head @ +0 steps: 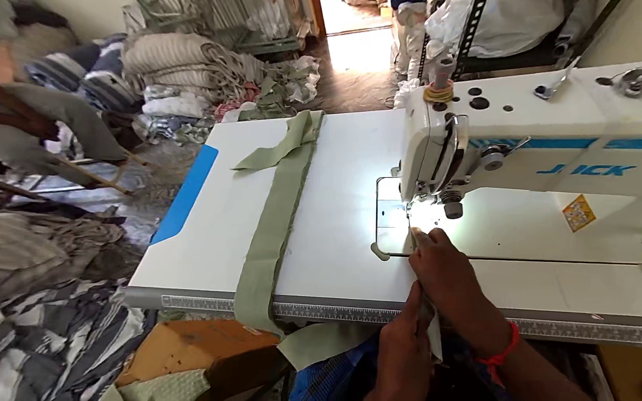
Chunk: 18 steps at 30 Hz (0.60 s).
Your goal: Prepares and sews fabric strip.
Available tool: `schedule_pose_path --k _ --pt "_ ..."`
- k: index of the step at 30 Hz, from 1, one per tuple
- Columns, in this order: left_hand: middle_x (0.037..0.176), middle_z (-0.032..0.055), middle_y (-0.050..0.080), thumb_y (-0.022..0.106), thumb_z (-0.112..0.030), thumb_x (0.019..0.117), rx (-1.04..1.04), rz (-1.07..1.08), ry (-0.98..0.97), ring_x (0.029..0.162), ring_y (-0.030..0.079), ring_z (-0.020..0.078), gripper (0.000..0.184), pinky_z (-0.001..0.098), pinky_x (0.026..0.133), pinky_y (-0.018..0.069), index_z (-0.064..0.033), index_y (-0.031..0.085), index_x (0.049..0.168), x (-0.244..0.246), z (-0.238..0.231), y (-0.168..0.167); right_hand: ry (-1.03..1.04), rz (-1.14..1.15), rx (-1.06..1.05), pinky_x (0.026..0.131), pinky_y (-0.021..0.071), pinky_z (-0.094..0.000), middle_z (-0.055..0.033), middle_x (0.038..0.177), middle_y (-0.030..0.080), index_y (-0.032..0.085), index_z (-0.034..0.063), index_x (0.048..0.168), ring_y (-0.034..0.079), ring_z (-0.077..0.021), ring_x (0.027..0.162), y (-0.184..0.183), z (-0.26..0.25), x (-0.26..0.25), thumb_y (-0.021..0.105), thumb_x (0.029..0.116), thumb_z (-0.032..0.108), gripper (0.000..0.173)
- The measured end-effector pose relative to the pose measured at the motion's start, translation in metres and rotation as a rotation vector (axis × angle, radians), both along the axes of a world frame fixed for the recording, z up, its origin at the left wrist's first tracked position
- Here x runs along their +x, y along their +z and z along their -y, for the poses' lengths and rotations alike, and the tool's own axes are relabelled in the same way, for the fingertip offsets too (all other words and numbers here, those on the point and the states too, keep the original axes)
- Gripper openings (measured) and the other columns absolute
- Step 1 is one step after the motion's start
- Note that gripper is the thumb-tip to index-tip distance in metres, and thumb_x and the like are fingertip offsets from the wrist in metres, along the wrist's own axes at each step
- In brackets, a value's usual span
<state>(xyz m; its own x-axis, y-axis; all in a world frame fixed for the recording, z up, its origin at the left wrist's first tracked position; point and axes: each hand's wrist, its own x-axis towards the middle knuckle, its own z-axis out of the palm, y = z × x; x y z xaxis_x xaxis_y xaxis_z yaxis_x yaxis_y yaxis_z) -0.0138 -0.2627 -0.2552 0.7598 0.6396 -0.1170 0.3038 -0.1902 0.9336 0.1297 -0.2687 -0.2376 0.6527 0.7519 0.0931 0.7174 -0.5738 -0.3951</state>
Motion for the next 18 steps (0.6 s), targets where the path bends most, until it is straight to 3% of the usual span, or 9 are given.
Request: schedule_pose_path --k 2,5,7,9,11,13,16,18 --pt "0.091 0.0085 0.071 0.047 -0.01 0.1061 -0.056 -0.031 -0.024 0.055 0.061 0.0111 0.049 0.0281 0.052 0.0555 -0.0051 0.044 0.154 0.003 -0.002 0.004 0.014 0.0 -0.004 0.06 0.0576 -0.0449 -0.0216 0.111 0.06 0.061 -0.0026 0.137 0.067 -0.0323 0.075 0.002 0.002 0.001 0.063 0.0994 0.008 0.039" --pt "0.077 0.0074 0.067 0.045 -0.013 0.1076 -0.055 -0.042 -0.046 0.05 0.059 0.0122 0.047 0.0295 0.051 0.0551 -0.0052 0.043 0.154 0.013 -0.013 0.006 -0.004 -0.051 -0.034 0.066 0.0582 -0.0484 -0.0238 0.113 0.06 0.061 -0.0026 0.138 0.068 -0.0353 0.079 0.002 -0.006 0.008 0.06 0.1009 0.008 0.038" --pt "0.071 0.0064 0.063 0.046 -0.013 0.1071 -0.023 -0.066 -0.077 0.049 0.058 0.0129 0.05 0.0301 0.052 0.0552 -0.0071 0.04 0.157 0.022 -0.025 0.008 0.009 -0.172 -0.051 0.074 0.058 -0.0523 -0.0253 0.115 0.061 0.054 -0.0006 0.145 0.068 -0.0383 0.088 0.009 -0.009 0.019 0.056 0.1021 0.007 0.044" --pt "0.065 0.0043 0.059 0.052 -0.018 0.1064 0.047 -0.081 -0.12 0.049 0.056 0.0128 0.054 0.0309 0.051 0.0533 -0.0112 0.038 0.158 0.027 -0.037 0.01 0.094 -0.402 -0.12 0.075 0.0572 -0.0535 -0.0236 0.113 0.064 0.036 0.0114 0.159 0.068 -0.0356 0.086 0.028 0.0 0.032 0.056 0.1033 0.009 0.059" --pt "0.063 0.0009 0.057 0.06 -0.02 0.1017 0.176 -0.012 -0.129 0.049 0.052 0.0115 0.054 0.0308 0.049 0.0495 -0.0149 0.046 0.153 0.024 -0.048 0.005 0.233 -0.631 -0.202 0.064 0.0621 -0.0429 -0.0148 0.108 0.065 0.02 0.0307 0.165 0.069 -0.0232 0.071 0.039 0.02 0.046 0.055 0.106 0.015 0.07" --pt "0.084 0.0036 0.067 0.064 -0.014 0.0994 0.069 0.067 -0.148 0.056 0.063 0.0119 0.04 0.0298 0.051 0.0577 -0.0151 0.061 0.139 0.014 -0.056 0.005 0.313 -0.779 -0.175 0.058 0.0589 -0.0356 -0.0078 0.103 0.069 0.033 0.0403 0.16 0.065 -0.0165 0.064 0.037 0.048 0.05 0.056 0.104 0.014 0.066" --pt "0.1 0.0115 0.072 0.055 0.002 0.1002 -0.312 0.199 -0.176 0.069 0.072 0.0198 0.029 0.0334 0.062 0.0645 -0.0072 0.068 0.125 -0.002 -0.062 0.005 0.29 -0.895 0.056 0.053 0.0597 -0.0309 -0.0023 0.095 0.073 0.062 0.0294 0.137 0.067 -0.0155 0.061 0.019 0.083 0.038 0.051 0.0985 0.008 0.045" --pt "0.101 0.0155 0.073 0.056 0.004 0.0998 -0.41 0.257 -0.147 0.075 0.074 0.0233 0.027 0.0347 0.069 0.0647 -0.0038 0.068 0.123 -0.005 -0.06 0.002 0.206 -0.928 0.199 0.054 0.0608 -0.0319 -0.004 0.093 0.073 0.067 0.0223 0.127 0.069 -0.0185 0.063 0.007 0.094 0.027 0.051 0.0969 0.01 0.036"
